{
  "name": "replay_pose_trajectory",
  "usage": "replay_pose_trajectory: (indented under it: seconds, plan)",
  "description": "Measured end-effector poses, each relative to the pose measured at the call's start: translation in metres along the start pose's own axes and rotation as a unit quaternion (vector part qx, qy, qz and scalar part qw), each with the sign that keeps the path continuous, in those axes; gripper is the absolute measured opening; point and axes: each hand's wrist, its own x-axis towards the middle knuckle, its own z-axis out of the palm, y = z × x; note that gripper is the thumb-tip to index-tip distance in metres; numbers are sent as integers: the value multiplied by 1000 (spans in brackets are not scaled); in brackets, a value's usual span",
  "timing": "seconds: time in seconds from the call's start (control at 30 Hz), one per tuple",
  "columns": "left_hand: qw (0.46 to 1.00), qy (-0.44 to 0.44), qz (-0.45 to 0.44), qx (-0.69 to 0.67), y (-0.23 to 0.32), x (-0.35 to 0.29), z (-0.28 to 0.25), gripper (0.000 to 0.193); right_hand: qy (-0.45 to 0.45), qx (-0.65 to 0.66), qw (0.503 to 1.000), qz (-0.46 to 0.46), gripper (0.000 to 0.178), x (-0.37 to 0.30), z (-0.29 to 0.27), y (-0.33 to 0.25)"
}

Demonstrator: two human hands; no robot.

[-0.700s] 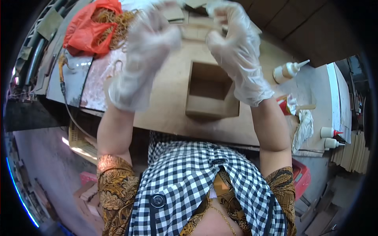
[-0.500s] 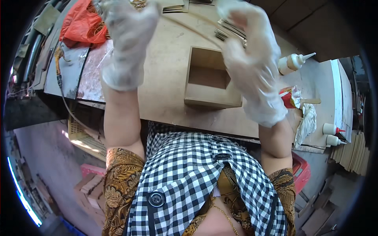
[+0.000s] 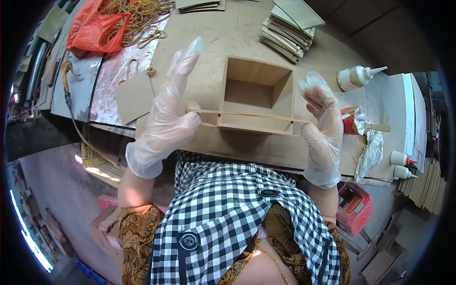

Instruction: The person assembles small wooden boxes by applying glue to the edges of thin wooden boards and pressing them together. They wipe excess glue from the joints with a cloth and stack the finished boxes on the table.

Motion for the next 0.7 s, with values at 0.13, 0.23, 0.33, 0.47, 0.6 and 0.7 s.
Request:
replay_pose_trajectory:
  seconds: [0.13,0.23,0.33,0.47,0.6,0.7]
  plan:
    - [996,-82,29,8,-7,22,-1,91,-29,24,999,-4,79,12,3,3]
    - [987,-156,39,-10,-10,36,-1,88,-48,50,998,4,85,17,9,0]
    - [985,-159,57,-12,-14,45,-1,83,-98,45,993,-46,82,27,7,6]
    - [991,-100,79,47,-22,53,4,77,-116,127,985,-27,83,42,15,13]
    - [991,-33,127,-14,-29,68,15,69,-49,190,980,33,66,49,18,35]
    - [995,-6,35,-96,-41,73,23,61,5,179,983,47,44,56,21,41]
